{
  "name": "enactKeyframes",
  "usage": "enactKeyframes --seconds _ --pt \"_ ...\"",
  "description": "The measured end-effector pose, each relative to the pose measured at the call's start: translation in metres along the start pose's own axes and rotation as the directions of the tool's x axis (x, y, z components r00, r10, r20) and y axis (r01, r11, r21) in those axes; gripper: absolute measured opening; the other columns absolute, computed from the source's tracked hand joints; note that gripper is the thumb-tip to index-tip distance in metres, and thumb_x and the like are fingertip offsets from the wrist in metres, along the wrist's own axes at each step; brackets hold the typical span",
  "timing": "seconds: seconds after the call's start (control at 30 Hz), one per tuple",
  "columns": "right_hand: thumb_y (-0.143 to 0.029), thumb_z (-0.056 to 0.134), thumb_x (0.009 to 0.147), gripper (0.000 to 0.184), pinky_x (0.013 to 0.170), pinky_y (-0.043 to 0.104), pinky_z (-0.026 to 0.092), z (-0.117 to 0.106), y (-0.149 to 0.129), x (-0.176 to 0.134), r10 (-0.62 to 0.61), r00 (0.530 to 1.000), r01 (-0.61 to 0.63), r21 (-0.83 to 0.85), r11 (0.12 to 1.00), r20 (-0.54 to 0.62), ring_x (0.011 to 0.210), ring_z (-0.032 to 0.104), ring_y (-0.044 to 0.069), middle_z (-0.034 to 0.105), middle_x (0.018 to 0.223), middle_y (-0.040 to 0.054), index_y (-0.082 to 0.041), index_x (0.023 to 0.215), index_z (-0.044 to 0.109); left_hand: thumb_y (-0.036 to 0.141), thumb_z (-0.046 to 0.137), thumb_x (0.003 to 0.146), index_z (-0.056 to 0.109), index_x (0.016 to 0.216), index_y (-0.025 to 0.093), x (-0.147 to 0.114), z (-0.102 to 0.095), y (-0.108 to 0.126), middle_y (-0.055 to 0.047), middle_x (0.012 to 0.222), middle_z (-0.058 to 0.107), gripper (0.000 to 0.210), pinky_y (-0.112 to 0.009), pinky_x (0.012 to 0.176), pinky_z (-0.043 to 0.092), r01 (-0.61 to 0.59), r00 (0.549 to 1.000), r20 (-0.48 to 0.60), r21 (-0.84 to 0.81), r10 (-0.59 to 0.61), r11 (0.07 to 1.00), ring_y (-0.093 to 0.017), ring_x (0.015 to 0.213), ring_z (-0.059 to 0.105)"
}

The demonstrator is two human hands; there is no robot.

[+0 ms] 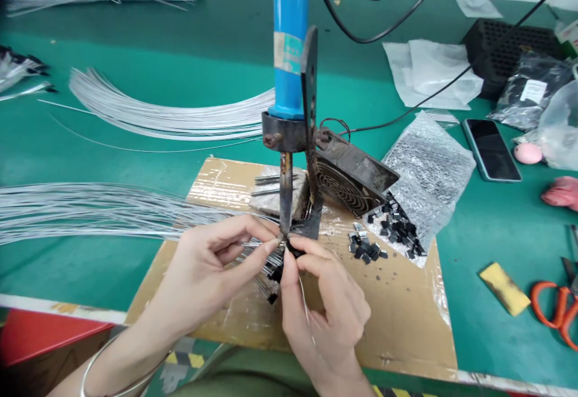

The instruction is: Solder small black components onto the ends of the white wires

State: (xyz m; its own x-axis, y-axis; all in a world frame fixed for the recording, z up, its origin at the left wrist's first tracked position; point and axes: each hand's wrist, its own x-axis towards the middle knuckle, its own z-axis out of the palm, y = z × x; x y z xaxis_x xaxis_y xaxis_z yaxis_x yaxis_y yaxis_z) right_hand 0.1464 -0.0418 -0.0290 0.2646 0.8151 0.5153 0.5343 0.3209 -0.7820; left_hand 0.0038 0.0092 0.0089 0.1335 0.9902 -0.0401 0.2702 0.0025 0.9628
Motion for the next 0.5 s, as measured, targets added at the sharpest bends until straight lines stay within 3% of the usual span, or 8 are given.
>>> enactKeyframes --seconds 0.17,0.33,0.43,0.5 --pt "-0.005 0.076 0.092 0.017 0.082 0.026 0.069 -0.001 0.002 -0.003 0.047 0.999 -0.048 0.052 0.997 0.016 0.082 0.084 0.017 0.086 0.099 0.0034 -0.021 0.091 0.07 0.018 0.065 0.084 0.072 0.072 0.019 0.001 -0.002 -0.003 -0.002 0.077 0.081 0.014 -0.022 0.055 0.048 0.024 1.0 0.01 0.066 -0.024 0.998 -0.015 0.066 0.07" --pt "-0.01 0.074 0.096 0.016 0.084 0.025 0.065 -0.002 0.005 -0.006 0.179 0.981 -0.188 0.132 0.973 0.072 0.09 0.083 0.015 0.086 0.103 0.0031 -0.022 0.086 0.069 0.021 0.063 0.088 0.073 0.076 0.019 -0.001 -0.005 -0.013 -0.003 0.079 0.082 0.016 -0.026 0.05 0.042 0.012 0.998 0.055 0.17 -0.022 0.985 -0.017 0.062 0.068" --pt "-0.016 0.074 0.098 0.015 0.084 0.026 0.064 -0.005 0.007 -0.004 0.244 0.97 -0.244 0.147 0.958 0.022 0.091 0.082 0.017 0.085 0.099 0.0042 -0.021 0.085 0.069 0.016 0.062 0.09 0.073 0.078 0.02 -0.003 -0.008 -0.02 -0.001 0.078 0.081 0.017 -0.027 0.048 0.038 -0.092 0.995 0.064 0.293 0.077 0.952 -0.013 0.053 0.058" --pt "-0.021 0.078 0.096 0.009 0.075 0.025 0.061 -0.012 0.009 -0.002 0.299 0.95 -0.289 0.116 0.95 -0.09 0.078 0.079 0.015 0.081 0.087 0.0015 -0.021 0.09 0.072 0.012 0.063 0.091 0.074 0.077 0.02 -0.005 -0.01 -0.023 -0.002 0.082 0.081 0.02 -0.028 0.057 0.046 -0.207 0.978 0.056 0.353 0.201 0.912 -0.015 0.062 0.064"
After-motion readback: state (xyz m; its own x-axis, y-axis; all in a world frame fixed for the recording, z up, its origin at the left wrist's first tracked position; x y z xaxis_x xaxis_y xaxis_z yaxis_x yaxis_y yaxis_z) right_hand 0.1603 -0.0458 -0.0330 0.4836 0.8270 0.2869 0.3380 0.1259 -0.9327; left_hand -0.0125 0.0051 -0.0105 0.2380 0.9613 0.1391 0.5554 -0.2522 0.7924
